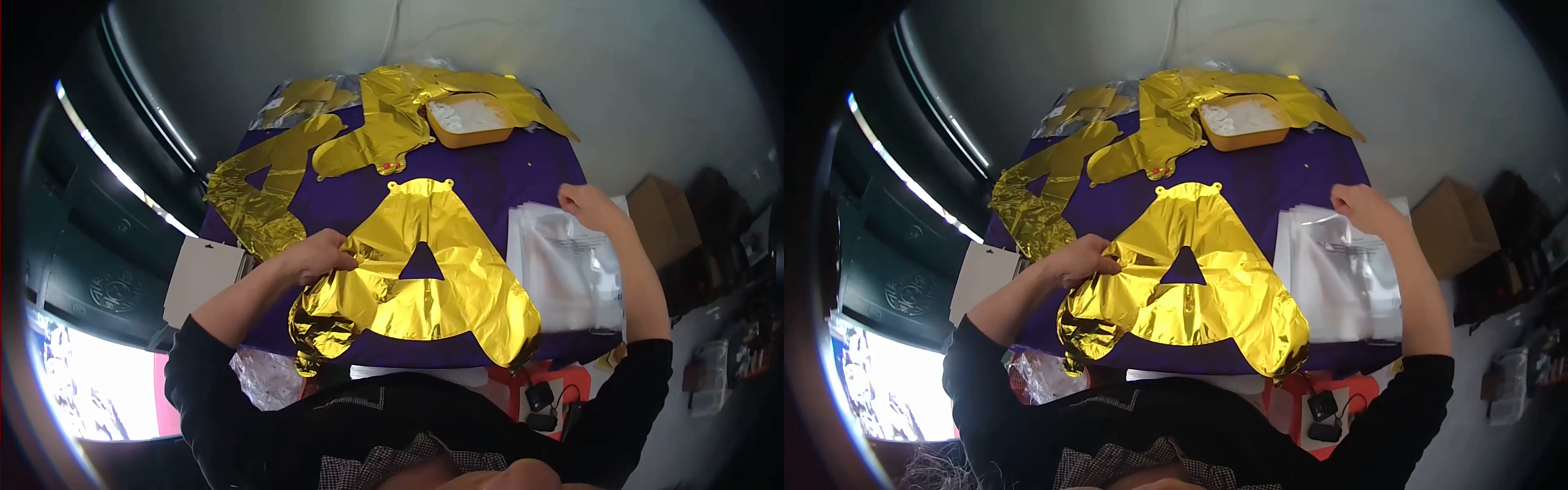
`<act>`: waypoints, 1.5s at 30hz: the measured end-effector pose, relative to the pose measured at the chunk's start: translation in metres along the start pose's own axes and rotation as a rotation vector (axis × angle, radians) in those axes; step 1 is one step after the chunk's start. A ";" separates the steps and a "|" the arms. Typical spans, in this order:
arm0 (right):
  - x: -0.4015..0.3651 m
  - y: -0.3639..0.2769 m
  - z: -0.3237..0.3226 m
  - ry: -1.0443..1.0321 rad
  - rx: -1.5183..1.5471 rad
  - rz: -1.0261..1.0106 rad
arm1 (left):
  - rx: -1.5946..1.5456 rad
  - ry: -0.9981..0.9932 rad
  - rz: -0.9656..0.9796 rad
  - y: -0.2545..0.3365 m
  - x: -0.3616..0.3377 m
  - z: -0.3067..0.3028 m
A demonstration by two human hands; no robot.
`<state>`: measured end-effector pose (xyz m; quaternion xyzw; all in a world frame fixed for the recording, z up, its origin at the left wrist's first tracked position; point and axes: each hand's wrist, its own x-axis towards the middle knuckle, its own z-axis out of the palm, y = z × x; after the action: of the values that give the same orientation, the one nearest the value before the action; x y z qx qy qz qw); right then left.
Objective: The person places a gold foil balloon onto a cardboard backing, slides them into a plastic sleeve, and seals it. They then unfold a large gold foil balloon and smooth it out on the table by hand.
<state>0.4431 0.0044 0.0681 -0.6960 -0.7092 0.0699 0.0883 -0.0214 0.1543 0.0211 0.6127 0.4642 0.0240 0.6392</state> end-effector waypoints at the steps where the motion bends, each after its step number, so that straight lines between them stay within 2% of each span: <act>1: -0.001 0.011 0.004 -0.001 -0.001 -0.017 | -0.007 -0.003 0.002 0.001 0.001 0.001; 3: -0.003 0.023 0.011 -0.095 -0.132 0.097 | -0.019 0.006 -0.008 0.006 -0.001 0.002; 4: -0.006 0.020 0.015 -0.092 -0.134 0.082 | -0.023 0.001 -0.017 0.008 -0.002 0.003; 6: -0.009 0.010 0.023 0.106 -0.370 -0.003 | -0.036 0.013 -0.022 0.010 -0.004 0.003; 8: -0.001 -0.007 0.029 0.079 -0.353 0.019 | -0.002 0.027 -0.035 0.015 -0.010 0.004; 10: 0.006 -0.038 0.034 0.227 -0.194 -0.194 | 0.069 0.068 -0.008 0.019 -0.015 0.003; 11: 0.010 -0.055 0.037 0.233 -0.191 -0.201 | 0.295 0.117 0.071 0.018 -0.011 0.000; 13: 0.021 -0.089 0.043 0.194 -0.086 -0.355 | 0.733 0.229 0.234 0.015 -0.005 -0.008; 14: 0.027 -0.100 0.048 0.199 -0.086 -0.361 | 0.734 0.236 0.235 0.013 -0.006 -0.009; 16: 0.041 -0.118 0.060 0.153 -0.055 -0.511 | 1.119 0.505 0.398 0.017 -0.018 -0.002; 18: 0.058 -0.134 0.067 0.170 -0.043 -0.560 | 1.170 0.537 0.383 0.026 -0.024 -0.009; 20: 0.078 -0.149 0.075 0.181 -0.031 -0.612 | 1.181 0.667 0.534 0.028 -0.012 -0.031; 21: 0.092 -0.155 0.080 0.184 -0.019 -0.608 | 1.158 0.668 0.520 0.034 -0.006 -0.041; 24: 0.135 -0.175 0.101 0.238 -0.001 -0.637 | 1.249 0.723 0.601 0.026 0.045 -0.087; 25: 0.149 -0.183 0.110 0.254 0.007 -0.613 | 1.246 0.729 0.595 0.024 0.060 -0.100; 27: 0.175 -0.198 0.122 0.268 0.013 -0.597 | 1.307 0.677 0.918 0.022 0.083 -0.122; 28: 0.186 -0.206 0.128 0.287 0.005 -0.592 | 1.303 0.683 0.912 0.025 0.087 -0.127; 30: 0.207 -0.219 0.137 0.300 -0.002 -0.593 | 1.143 0.478 0.737 0.029 0.100 -0.133; 31: 0.216 -0.225 0.140 0.319 -0.019 -0.599 | 1.138 0.480 0.732 0.031 0.105 -0.137; 33: 0.233 -0.232 0.143 0.335 -0.034 -0.606 | 1.047 0.268 0.584 0.035 0.112 -0.145; 36: 0.253 -0.237 0.149 0.386 -0.082 -0.642 | 1.068 0.286 0.644 0.034 0.115 -0.148; 41: 0.270 -0.237 0.162 0.455 -0.186 -0.657 | 1.037 0.333 0.626 0.032 0.118 -0.152; 45: 0.274 -0.234 0.171 0.499 -0.085 -0.609 | 1.011 0.361 0.681 0.029 0.124 -0.158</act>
<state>0.1730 0.2778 -0.0388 -0.4524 -0.8423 -0.1601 0.2455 -0.0337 0.3566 0.0032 0.9384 0.2978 0.1067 0.1389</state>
